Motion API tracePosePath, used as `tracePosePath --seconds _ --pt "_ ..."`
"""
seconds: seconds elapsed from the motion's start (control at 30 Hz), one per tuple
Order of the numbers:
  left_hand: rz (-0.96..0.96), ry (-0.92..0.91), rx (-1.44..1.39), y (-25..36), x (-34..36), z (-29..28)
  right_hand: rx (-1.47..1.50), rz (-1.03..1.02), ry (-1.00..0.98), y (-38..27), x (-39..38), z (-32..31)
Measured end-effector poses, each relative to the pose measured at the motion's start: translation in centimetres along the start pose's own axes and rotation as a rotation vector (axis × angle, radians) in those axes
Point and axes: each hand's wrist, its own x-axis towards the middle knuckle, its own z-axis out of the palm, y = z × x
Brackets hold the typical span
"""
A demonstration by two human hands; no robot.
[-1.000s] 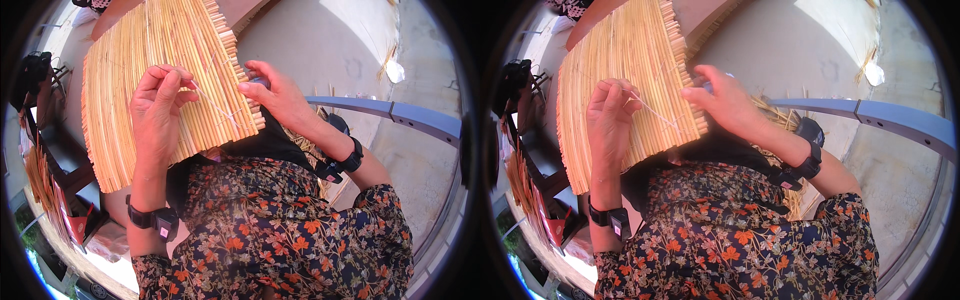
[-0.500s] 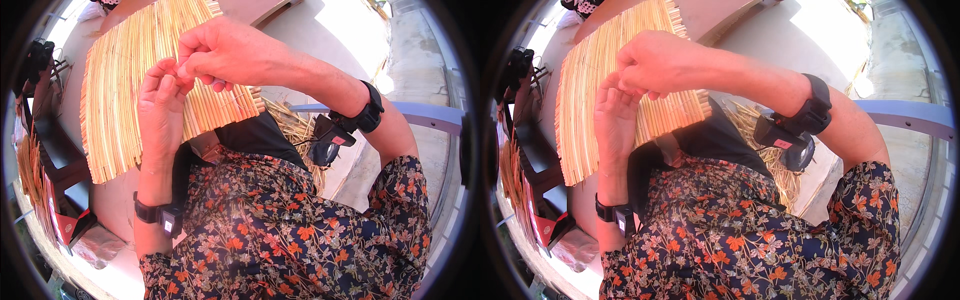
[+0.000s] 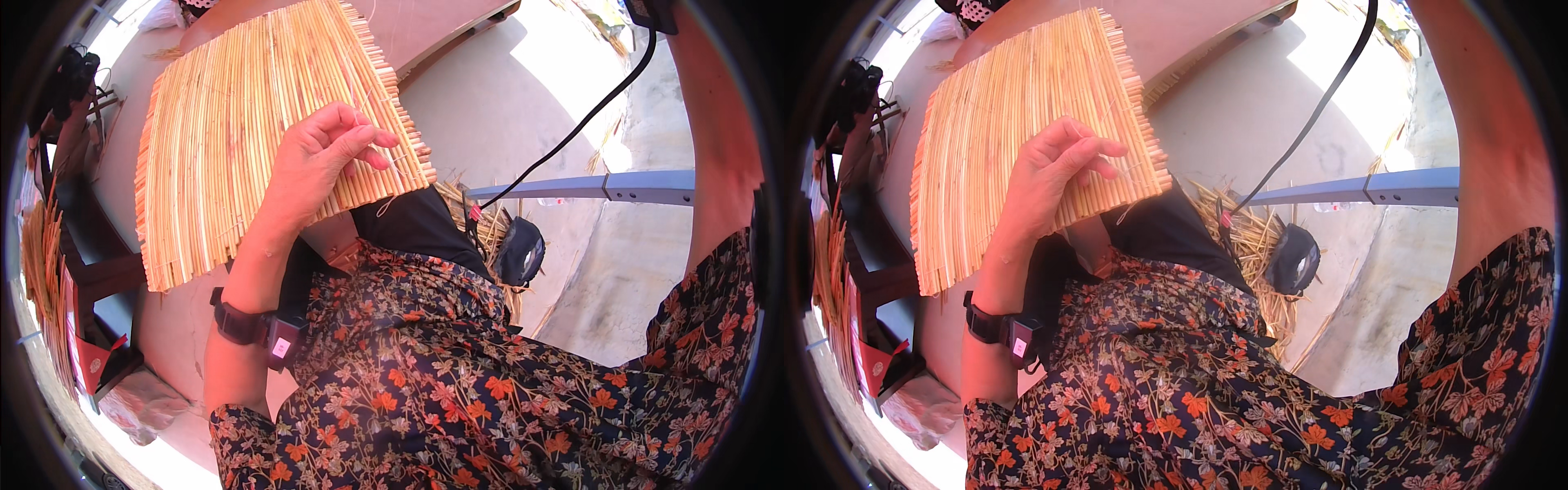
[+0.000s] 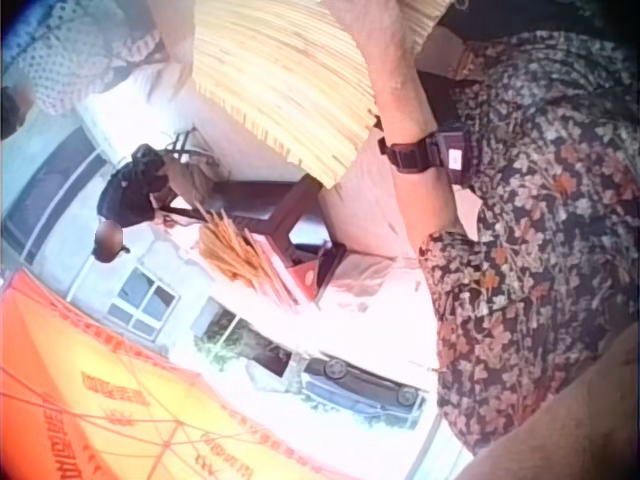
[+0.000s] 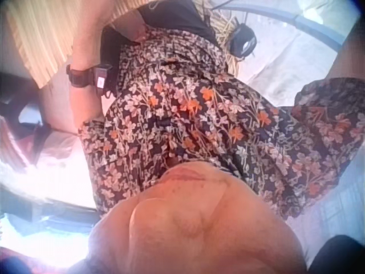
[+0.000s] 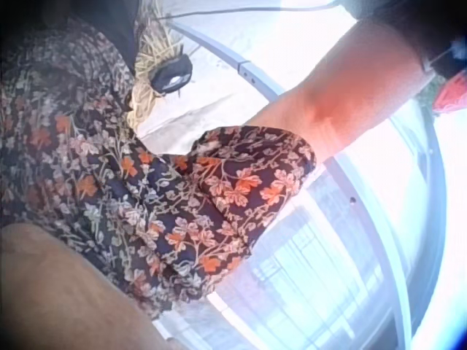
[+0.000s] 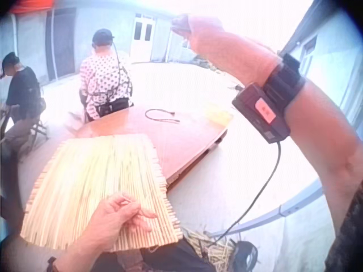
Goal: The person weaves a bamboo mat by hand, threading white string through pre-drilled holes in the bamboo slats to secure them together. The person repeatedly pulls the string tight and adjusts the slats to maintain alignment.
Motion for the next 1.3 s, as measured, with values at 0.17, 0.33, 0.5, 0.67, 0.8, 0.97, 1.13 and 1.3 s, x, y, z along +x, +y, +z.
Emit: tracePosePath --seconds 0.17,0.33,0.5,0.67,0.8,0.97,1.13,1.3 --pt "0.098 0.252 -0.611 -1.5 -0.3 -5.3 0.014 0.299 0.01 11.3 -8.2 -1.8" --pt "0.244 0.277 -1.005 -2.1 0.5 -7.5 0.056 0.345 0.136 14.2 -18.4 -3.2" --pt "0.305 0.322 -0.893 -1.5 -2.0 -11.1 -0.123 0.429 -0.077 14.3 -19.3 -1.4" --pt "-0.077 0.682 -0.13 3.1 -3.4 -10.9 -0.104 0.414 -0.12 14.8 -19.1 -1.5" --pt "-0.307 0.831 1.081 6.4 -8.8 -14.3 0.012 0.436 -0.042 13.6 -18.9 -1.3" --pt "0.293 1.147 1.503 4.8 -13.9 -11.4 -0.015 0.428 -0.03 14.1 -19.2 -1.3" --pt "-0.083 0.696 0.493 1.8 -15.3 -4.1 0.037 0.459 -0.07 13.2 -19.0 -1.2" --pt "-0.413 0.38 -0.231 -0.2 -11.0 0.2 -0.117 0.454 -0.189 12.5 -19.1 -1.0"
